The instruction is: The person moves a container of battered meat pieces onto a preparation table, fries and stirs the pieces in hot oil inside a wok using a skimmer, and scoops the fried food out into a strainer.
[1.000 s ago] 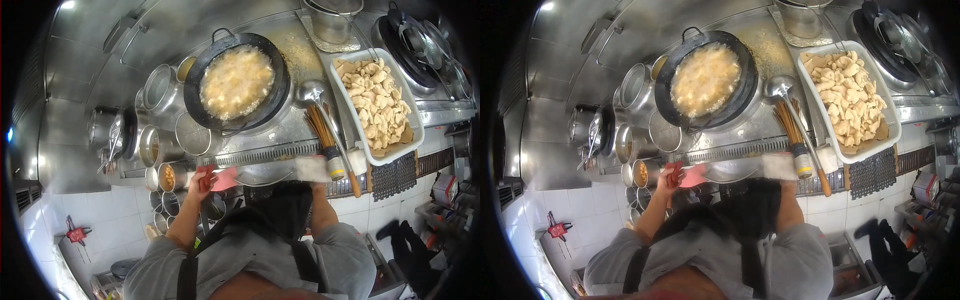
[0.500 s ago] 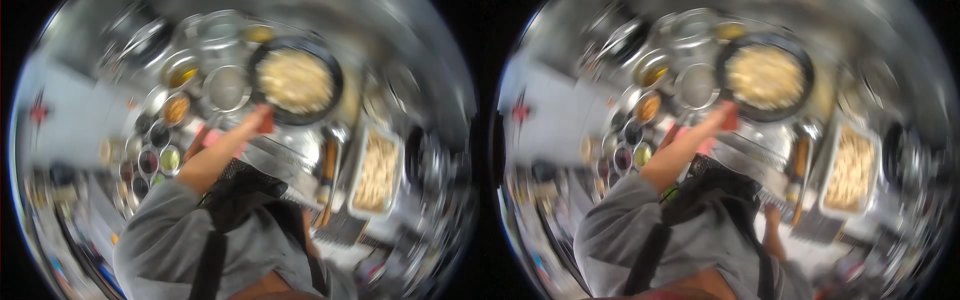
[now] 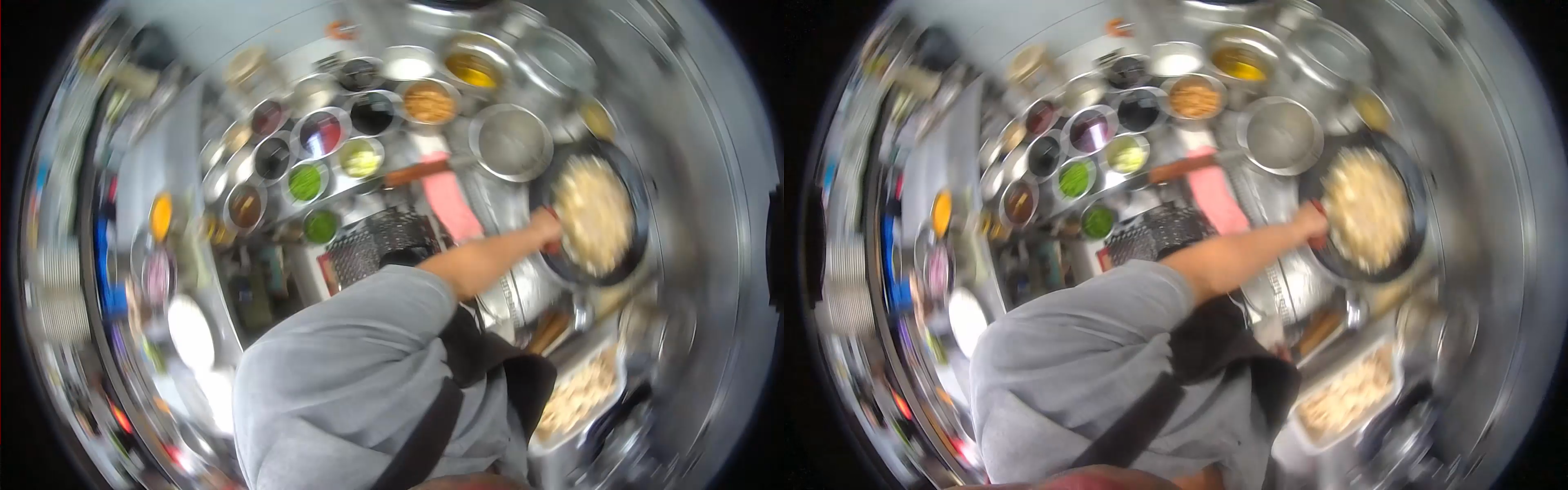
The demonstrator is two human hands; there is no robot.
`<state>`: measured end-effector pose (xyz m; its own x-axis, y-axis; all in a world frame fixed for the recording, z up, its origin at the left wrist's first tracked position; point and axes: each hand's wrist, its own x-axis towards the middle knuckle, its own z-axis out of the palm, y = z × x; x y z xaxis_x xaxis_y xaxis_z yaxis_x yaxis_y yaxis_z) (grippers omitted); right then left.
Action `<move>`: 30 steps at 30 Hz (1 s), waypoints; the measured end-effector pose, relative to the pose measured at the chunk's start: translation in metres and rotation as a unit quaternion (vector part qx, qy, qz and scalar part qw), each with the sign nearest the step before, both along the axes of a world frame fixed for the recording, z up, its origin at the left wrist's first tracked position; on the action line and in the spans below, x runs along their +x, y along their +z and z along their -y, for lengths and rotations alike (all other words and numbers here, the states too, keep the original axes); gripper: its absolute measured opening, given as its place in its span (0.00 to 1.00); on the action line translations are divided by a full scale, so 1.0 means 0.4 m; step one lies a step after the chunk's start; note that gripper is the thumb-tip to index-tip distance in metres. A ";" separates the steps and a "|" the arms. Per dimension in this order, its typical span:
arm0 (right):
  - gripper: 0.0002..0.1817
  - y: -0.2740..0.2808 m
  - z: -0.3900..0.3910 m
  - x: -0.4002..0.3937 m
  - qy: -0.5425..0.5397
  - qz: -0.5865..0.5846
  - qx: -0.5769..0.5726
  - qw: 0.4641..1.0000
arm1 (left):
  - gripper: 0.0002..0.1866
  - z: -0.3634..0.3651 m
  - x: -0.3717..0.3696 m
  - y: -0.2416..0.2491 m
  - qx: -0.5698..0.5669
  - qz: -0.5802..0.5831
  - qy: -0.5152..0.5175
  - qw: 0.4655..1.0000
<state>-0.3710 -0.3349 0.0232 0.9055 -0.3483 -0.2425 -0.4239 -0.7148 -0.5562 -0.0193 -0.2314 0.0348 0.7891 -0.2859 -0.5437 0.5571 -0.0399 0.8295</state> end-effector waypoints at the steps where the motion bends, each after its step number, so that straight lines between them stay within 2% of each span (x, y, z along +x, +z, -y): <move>1: 0.13 0.025 -0.032 0.031 -0.009 0.014 0.018 1.000 | 0.09 0.029 0.007 -0.039 -0.028 -0.033 0.035 0.998; 2: 0.13 0.066 -0.068 0.038 -0.031 0.022 0.039 0.998 | 0.14 0.046 -0.016 -0.030 -0.072 -0.052 0.087 0.992; 3: 0.12 0.117 -0.108 0.068 -0.072 0.021 0.086 0.993 | 0.19 0.063 -0.049 -0.032 -0.078 -0.092 0.066 0.990; 4: 0.12 0.167 -0.146 0.096 -0.114 0.022 0.132 0.984 | 0.18 0.080 -0.111 -0.031 -0.146 -0.103 0.067 0.982; 6: 0.12 0.130 -0.146 0.100 -0.095 0.074 0.128 0.985 | 0.10 0.080 -0.174 0.016 -0.092 0.003 0.025 0.995; 7: 0.12 0.139 -0.151 0.098 -0.130 0.086 0.123 0.980 | 0.07 0.120 -0.094 -0.165 -0.047 0.030 -0.024 0.998; 8: 0.12 0.154 -0.156 0.087 -0.125 0.112 0.125 0.978 | 0.07 0.071 -0.033 -0.148 -0.034 0.005 -0.028 0.999; 9: 0.13 0.165 -0.154 0.063 -0.113 0.134 0.128 0.976 | 0.08 0.016 0.064 -0.128 0.033 -0.034 -0.114 0.992; 10: 0.12 0.163 -0.142 0.028 -0.120 0.159 0.108 0.974 | 0.07 -0.028 0.219 -0.233 0.133 0.107 -0.277 0.946; 11: 0.12 0.155 -0.129 -0.014 -0.185 0.145 0.113 0.965 | 0.06 -0.070 0.243 -0.155 0.044 0.087 -0.155 0.983; 12: 0.12 0.143 -0.121 -0.061 -0.251 0.130 0.121 0.951 | 0.06 -0.097 0.223 -0.049 -0.044 0.061 -0.033 0.997; 13: 0.12 0.132 -0.120 -0.104 -0.322 0.124 0.131 0.930 | 0.06 -0.098 0.154 -0.012 -0.041 0.063 -0.052 0.996; 14: 0.11 0.131 -0.128 -0.143 -0.379 0.122 0.142 0.906 | 0.07 -0.102 0.063 0.010 -0.067 0.016 -0.101 0.992; 15: 0.11 0.098 -0.128 -0.191 -0.389 0.099 0.125 0.907 | 0.08 -0.083 0.021 0.030 -0.094 -0.027 -0.150 0.984; 16: 0.10 0.077 -0.138 -0.210 -0.402 0.078 0.107 0.906 | 0.08 -0.043 0.019 0.029 -0.095 -0.021 -0.164 0.982; 18: 0.11 0.060 -0.172 -0.254 -0.405 0.064 0.096 0.907 | 0.11 -0.018 -0.037 -0.001 -0.141 -0.020 -0.063 0.988; 19: 0.12 0.063 -0.161 -0.246 -0.395 0.064 0.082 0.913 | 0.06 -0.021 -0.027 -0.005 -0.136 -0.013 -0.062 0.989; 20: 0.12 0.068 -0.147 -0.239 -0.397 0.071 0.079 0.912 | 0.06 -0.019 -0.004 -0.005 -0.141 -0.008 -0.065 0.988; 22: 0.14 0.078 -0.158 -0.268 -0.466 0.066 0.094 0.877 | 0.07 -0.074 -0.006 0.033 -0.131 0.006 -0.096 0.987; 23: 0.16 0.040 -0.143 -0.309 -0.479 0.086 0.069 0.871 | 0.17 -0.114 -0.016 0.057 -0.091 0.055 -0.102 0.989; 24: 0.19 0.001 -0.124 -0.353 -0.515 0.074 0.052 0.852 | 0.23 -0.145 0.007 -0.014 0.070 0.239 -0.082 0.965; 25: 0.19 -0.001 -0.117 -0.391 -0.546 0.074 0.047 0.833 | 0.27 -0.210 -0.012 0.050 0.090 0.147 -0.128 0.977; 26: 0.20 0.005 -0.111 -0.421 -0.582 0.075 0.040 0.809 | 0.25 -0.273 0.005 -0.008 0.098 0.160 -0.118 0.975; 27: 0.21 0.030 -0.115 -0.433 -0.622 0.092 0.042 0.776 | 0.24 -0.329 -0.022 0.035 0.131 0.182 -0.144 0.964; 29: 0.22 0.043 -0.091 -0.467 -0.683 0.140 0.036 0.716 | 0.36 -0.500 0.067 -0.268 0.271 0.332 -0.179 0.885; 30: 0.23 0.031 -0.061 -0.488 -0.702 0.171 0.029 0.691 | 0.39 -0.513 0.011 -0.189 0.339 0.329 -0.184 0.862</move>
<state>-0.5664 -0.3105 0.0357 -0.3063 -0.9404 -0.1479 -0.5140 0.2941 -0.8058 -0.0147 -0.0261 -0.0407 0.9139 -0.3753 -0.1545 -0.1788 -0.7139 0.6770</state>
